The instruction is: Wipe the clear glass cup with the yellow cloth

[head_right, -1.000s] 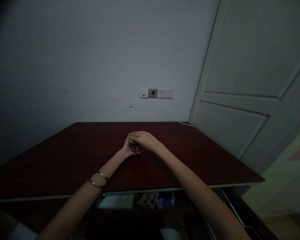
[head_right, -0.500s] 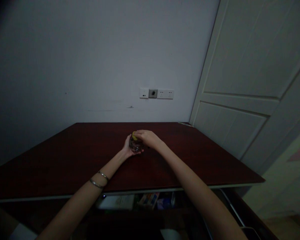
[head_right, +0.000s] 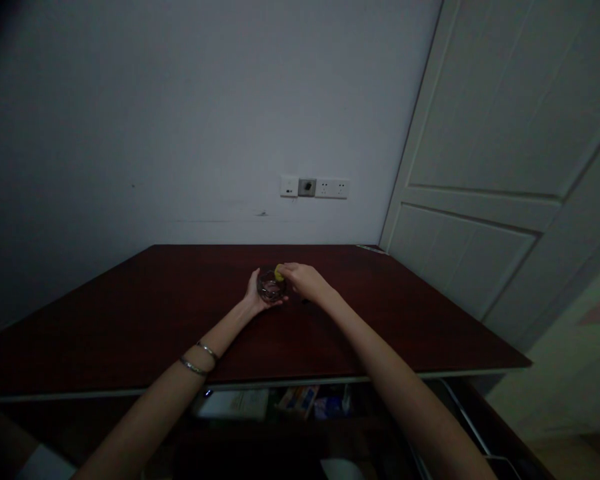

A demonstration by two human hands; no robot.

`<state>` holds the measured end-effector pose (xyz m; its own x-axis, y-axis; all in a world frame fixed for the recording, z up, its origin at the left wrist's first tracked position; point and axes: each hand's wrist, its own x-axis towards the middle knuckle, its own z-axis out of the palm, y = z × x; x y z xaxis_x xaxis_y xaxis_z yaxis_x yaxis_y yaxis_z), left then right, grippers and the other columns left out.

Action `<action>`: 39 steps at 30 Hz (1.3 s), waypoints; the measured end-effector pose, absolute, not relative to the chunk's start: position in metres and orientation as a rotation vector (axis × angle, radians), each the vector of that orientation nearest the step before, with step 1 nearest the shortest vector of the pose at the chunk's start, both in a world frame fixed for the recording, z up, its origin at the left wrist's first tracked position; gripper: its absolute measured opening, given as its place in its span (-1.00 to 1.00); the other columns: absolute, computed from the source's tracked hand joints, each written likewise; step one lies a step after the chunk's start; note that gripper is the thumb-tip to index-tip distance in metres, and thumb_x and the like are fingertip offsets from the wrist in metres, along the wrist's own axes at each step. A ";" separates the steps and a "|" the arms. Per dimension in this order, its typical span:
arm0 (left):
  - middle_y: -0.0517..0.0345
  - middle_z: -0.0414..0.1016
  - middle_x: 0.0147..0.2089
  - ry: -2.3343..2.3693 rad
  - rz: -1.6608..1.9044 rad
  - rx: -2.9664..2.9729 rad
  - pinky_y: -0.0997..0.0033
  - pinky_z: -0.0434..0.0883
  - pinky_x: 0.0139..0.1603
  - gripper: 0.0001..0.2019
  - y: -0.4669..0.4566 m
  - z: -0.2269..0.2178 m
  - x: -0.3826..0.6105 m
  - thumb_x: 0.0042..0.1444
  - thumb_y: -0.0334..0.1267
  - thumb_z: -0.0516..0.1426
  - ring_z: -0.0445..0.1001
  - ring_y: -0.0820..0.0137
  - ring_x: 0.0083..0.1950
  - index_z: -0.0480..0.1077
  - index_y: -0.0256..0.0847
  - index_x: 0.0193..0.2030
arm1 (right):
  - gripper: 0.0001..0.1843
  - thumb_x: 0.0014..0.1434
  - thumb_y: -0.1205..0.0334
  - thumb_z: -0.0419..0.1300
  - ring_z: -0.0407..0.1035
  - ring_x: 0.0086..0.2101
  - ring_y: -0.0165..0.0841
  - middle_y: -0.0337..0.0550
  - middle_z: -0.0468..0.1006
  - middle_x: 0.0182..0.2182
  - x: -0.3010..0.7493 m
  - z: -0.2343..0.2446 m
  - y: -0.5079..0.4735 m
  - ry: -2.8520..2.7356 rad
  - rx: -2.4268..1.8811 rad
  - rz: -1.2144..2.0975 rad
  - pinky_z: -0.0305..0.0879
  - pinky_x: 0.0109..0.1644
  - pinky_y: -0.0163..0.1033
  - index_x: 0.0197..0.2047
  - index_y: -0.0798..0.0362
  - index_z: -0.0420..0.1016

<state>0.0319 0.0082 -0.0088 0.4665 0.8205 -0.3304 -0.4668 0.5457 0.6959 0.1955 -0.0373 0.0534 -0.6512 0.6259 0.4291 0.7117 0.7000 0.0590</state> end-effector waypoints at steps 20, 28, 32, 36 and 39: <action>-0.03 0.45 -0.45 0.631 1.191 0.270 0.19 0.39 -0.42 -0.49 0.006 -0.009 0.033 0.05 0.08 -0.17 0.44 0.23 -0.43 0.37 -0.31 -0.26 | -0.39 -0.09 0.58 -0.03 0.21 0.05 -0.26 0.17 0.31 0.05 0.169 0.027 -0.066 -2.395 -1.047 -0.373 0.18 0.11 -0.20 0.10 0.26 0.17; -0.05 0.42 -0.55 0.494 1.308 0.247 0.26 0.39 -0.41 -0.53 0.006 -0.010 0.035 0.06 -0.02 -0.17 0.44 0.22 -0.47 0.39 -0.33 -0.45 | -0.40 -0.07 0.56 -0.02 0.20 0.06 -0.24 0.18 0.29 0.06 0.142 0.024 -0.075 -2.387 -1.044 -0.362 0.18 0.11 -0.18 0.11 0.29 0.14; -0.03 0.39 -0.61 0.457 1.323 0.302 0.29 0.38 -0.45 -0.55 0.001 -0.010 0.036 0.05 -0.04 -0.15 0.42 0.25 -0.53 0.35 -0.31 -0.58 | -0.43 -0.02 0.54 -0.04 0.17 0.08 -0.24 0.14 0.27 0.08 0.132 0.020 -0.076 -2.388 -0.996 -0.344 0.21 0.08 -0.19 0.12 0.26 0.13; -0.03 0.40 -0.60 0.429 1.344 0.303 0.29 0.39 -0.44 -0.56 0.003 -0.013 0.036 0.05 -0.05 -0.15 0.41 0.25 -0.53 0.35 -0.31 -0.58 | -0.47 0.02 0.51 -0.04 0.23 0.04 -0.27 0.09 0.32 0.05 0.132 0.023 -0.073 -2.380 -0.918 -0.229 0.23 0.05 -0.19 0.11 0.20 0.16; 0.02 0.40 -0.57 0.495 1.359 0.240 0.32 0.38 -0.45 -0.61 0.008 -0.014 0.036 0.04 -0.05 -0.11 0.42 0.29 -0.51 0.37 -0.30 -0.50 | -0.57 0.10 0.46 -0.08 0.31 -0.04 -0.35 -0.02 0.41 -0.03 0.143 0.034 -0.066 -2.297 -0.890 -0.115 0.24 0.02 -0.25 0.06 0.12 0.23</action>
